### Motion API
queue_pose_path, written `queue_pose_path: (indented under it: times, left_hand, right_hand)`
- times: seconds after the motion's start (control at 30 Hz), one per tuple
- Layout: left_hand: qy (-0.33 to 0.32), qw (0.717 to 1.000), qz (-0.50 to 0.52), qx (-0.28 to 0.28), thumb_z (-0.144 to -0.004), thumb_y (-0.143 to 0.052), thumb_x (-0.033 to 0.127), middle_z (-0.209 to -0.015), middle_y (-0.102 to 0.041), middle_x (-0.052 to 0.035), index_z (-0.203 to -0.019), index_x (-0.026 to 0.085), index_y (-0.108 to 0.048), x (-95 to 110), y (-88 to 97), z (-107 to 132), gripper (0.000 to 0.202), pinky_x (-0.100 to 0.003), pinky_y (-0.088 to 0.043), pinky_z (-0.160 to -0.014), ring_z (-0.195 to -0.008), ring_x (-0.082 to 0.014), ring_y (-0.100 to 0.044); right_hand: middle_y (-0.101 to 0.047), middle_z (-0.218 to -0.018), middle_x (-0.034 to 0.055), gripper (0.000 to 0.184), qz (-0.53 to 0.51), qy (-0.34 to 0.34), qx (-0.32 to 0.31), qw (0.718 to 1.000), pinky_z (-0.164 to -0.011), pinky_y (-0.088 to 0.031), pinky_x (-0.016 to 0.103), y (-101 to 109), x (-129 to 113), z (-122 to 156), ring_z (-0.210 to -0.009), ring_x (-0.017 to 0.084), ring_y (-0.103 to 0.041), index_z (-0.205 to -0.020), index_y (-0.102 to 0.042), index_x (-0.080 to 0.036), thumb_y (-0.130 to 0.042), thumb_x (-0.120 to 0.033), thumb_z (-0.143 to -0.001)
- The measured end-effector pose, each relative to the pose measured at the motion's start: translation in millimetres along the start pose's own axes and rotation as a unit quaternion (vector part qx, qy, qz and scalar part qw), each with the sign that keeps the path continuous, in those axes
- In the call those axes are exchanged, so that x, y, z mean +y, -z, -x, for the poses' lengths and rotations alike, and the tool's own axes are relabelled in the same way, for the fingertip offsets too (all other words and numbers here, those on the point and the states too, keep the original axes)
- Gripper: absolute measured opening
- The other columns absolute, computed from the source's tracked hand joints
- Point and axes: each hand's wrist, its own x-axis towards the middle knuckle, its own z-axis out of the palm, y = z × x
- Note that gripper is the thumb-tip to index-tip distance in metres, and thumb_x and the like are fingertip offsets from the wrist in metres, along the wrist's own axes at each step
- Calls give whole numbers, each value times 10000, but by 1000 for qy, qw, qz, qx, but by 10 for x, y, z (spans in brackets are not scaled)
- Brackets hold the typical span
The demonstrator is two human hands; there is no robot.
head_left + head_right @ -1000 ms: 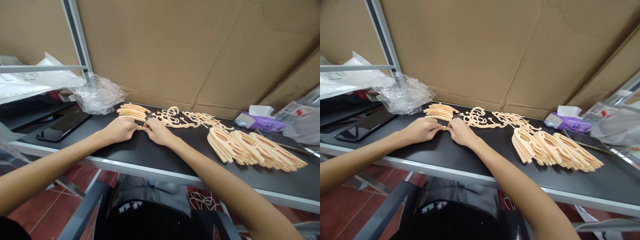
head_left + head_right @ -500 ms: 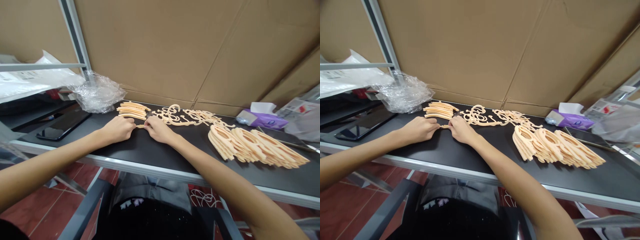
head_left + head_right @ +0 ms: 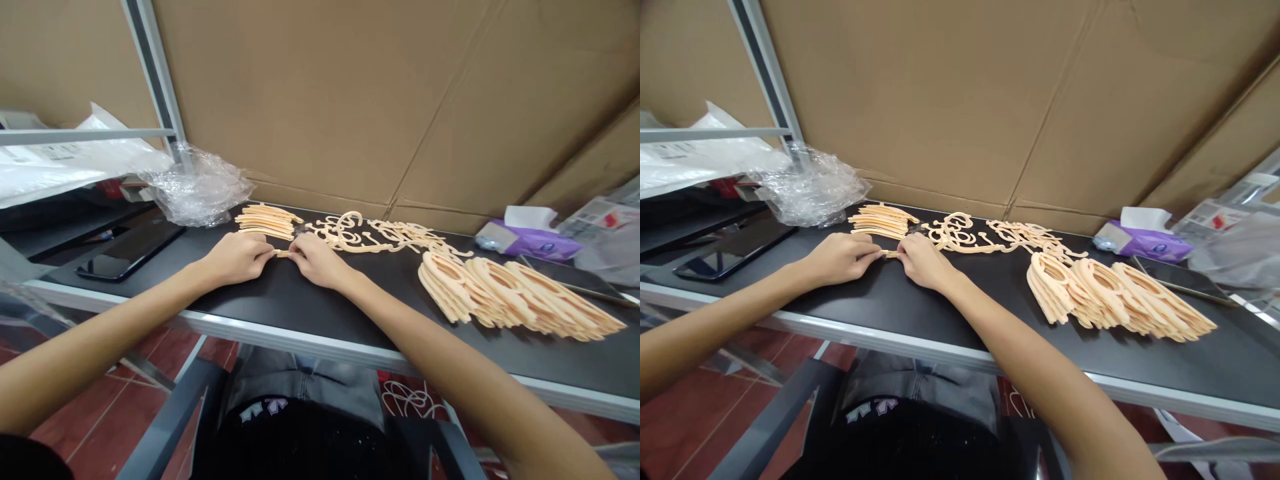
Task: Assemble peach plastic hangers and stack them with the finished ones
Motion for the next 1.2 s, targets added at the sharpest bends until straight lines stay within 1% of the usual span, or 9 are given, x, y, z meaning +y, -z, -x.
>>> queue_pose_path:
  times: [0.2, 0.3, 0.43, 0.57, 0.63, 0.77, 1.03, 1.13, 1.2]
  left_hand:
    - [56, 991, 106, -56, -903, -510, 332, -843, -736, -25, -872, 221, -777, -69, 56, -53, 291, -268, -405, -689, -786, -180, -646]
    - [84, 980, 170, -63, -875, -546, 360, -861, -757, -12, -878, 216, -785, -123, 40, -74, 279, -263, -418, -710, -782, -176, -658]
    - [72, 964, 253, -40, -855, -565, 360, -748, -738, 1, -788, 175, -766, -206, -22, -99, 282, -241, -409, -654, -681, -149, -622]
    - [43, 953, 298, -30, -843, -574, 347, -636, -672, 15, -673, 151, -714, -267, -68, -134, 294, -225, -371, -588, -602, -123, -549]
    - [33, 948, 313, -39, -837, -576, 338, -603, -639, 17, -630, 145, -685, -284, -74, -150, 303, -222, -356, -574, -584, -114, -522]
    - [35, 942, 329, -59, -831, -575, 336, -573, -603, 16, -603, 136, -662, -299, -68, -157, 316, -224, -344, -568, -563, -107, -488]
    - [53, 946, 312, -65, -809, -609, 351, -582, -623, 5, -615, 125, -683, -260, -23, -158, 307, -233, -331, -564, -567, -111, -483]
    - [60, 943, 319, -76, -787, -633, 343, -545, -599, 9, -593, 130, -689, -258, -25, -193, 294, -237, -312, -544, -544, -108, -465]
    - [61, 943, 319, -72, -762, -651, 325, -518, -581, 13, -578, 137, -693, -258, -33, -217, 266, -241, -298, -534, -528, -108, -457]
  right_hand:
    - [-628, -849, 59, 137, -3, 18, 7, 1000, -826, -430, 351, -16, 22, 0, -859, 204, -530, -802, -571, -194, -561, -104, -906]
    - [-626, -845, 60, 136, -5, 18, 5, 1000, -823, -428, 351, -14, 25, 1, -861, 205, -530, -802, -572, -191, -560, -106, -907]
    - [-625, -846, 55, 137, -12, 20, 10, 1000, -822, -424, 350, -9, 22, 4, -858, 202, -526, -801, -570, -195, -564, -105, -905]
    - [-626, -843, 60, 145, -15, 26, 10, 999, -820, -428, 346, -13, 18, 6, -855, 201, -524, -794, -558, -194, -571, -96, -899]
    - [-624, -836, 59, 152, -16, 30, 11, 999, -818, -431, 343, -16, 19, 6, -851, 201, -526, -789, -551, -197, -574, -92, -897]
    - [-623, -833, 54, 157, -16, 36, 16, 999, -820, -438, 345, -17, 23, 7, -848, 199, -529, -787, -544, -203, -568, -93, -897]
    - [-610, -826, 50, 166, -21, 31, 5, 999, -818, -442, 347, -22, 43, 8, -843, 198, -528, -778, -523, -208, -548, -93, -895]
    - [-610, -833, 53, 166, -25, 28, 1, 999, -816, -441, 347, -26, 43, 4, -846, 199, -530, -775, -517, -209, -542, -96, -894]
    - [-611, -838, 57, 160, -27, 22, -4, 999, -817, -440, 349, -24, 38, 5, -852, 200, -535, -776, -517, -207, -545, -102, -893]
